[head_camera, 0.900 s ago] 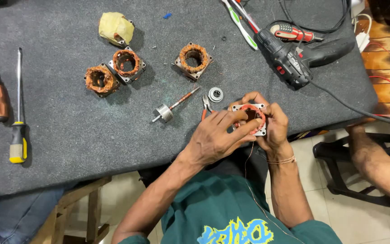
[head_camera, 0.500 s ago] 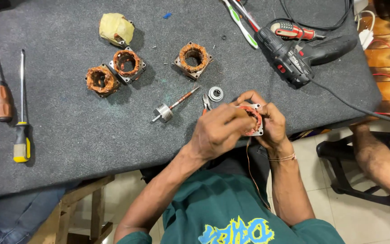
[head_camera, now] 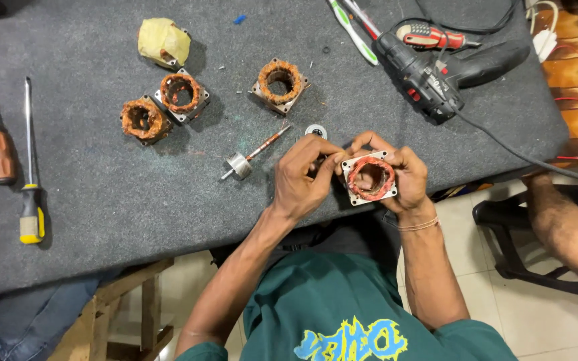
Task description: Inspecting and repairing the copper windings of motor stators on a workbench using pliers
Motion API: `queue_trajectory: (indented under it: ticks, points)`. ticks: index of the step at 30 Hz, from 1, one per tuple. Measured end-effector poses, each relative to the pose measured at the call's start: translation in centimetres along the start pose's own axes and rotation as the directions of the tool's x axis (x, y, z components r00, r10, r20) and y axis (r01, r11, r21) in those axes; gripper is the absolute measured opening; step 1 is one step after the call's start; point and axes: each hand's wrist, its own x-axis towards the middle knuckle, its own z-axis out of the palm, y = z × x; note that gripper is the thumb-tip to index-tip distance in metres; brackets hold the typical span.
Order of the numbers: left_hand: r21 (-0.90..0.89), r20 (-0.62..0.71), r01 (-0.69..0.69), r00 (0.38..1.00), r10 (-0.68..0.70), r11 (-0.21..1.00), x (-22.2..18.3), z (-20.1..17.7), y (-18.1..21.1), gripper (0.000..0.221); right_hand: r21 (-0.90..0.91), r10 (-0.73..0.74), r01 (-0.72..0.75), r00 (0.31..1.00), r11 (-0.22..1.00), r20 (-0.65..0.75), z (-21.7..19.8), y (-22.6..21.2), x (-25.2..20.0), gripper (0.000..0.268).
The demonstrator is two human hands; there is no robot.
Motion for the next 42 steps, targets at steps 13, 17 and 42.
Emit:
queue_trajectory:
  ticks: [13, 17, 42]
  points:
    - [0.068, -0.023, -0.083, 0.996, 0.084, 0.994, 0.5, -0.3, 0.5, 0.005, -0.082, 0.012, -0.005, 0.996, 0.997, 0.089, -0.3, 0.6, -0.4, 0.061]
    - [0.142, 0.014, -0.094, 0.996, 0.093, 0.985, -1.1, -0.8, 0.3, 0.007, -0.044, 0.028, -0.023, 0.993, 0.999, 0.115, 0.0, 0.2, -0.3, 0.056]
    - [0.583, 0.236, -0.535, 0.832, 0.502, 0.612, -4.0, -0.4, -1.8, 0.017, -0.511, -0.144, 0.099, 0.988, 0.854, -0.049, -4.0, 1.6, 1.7, 0.025]
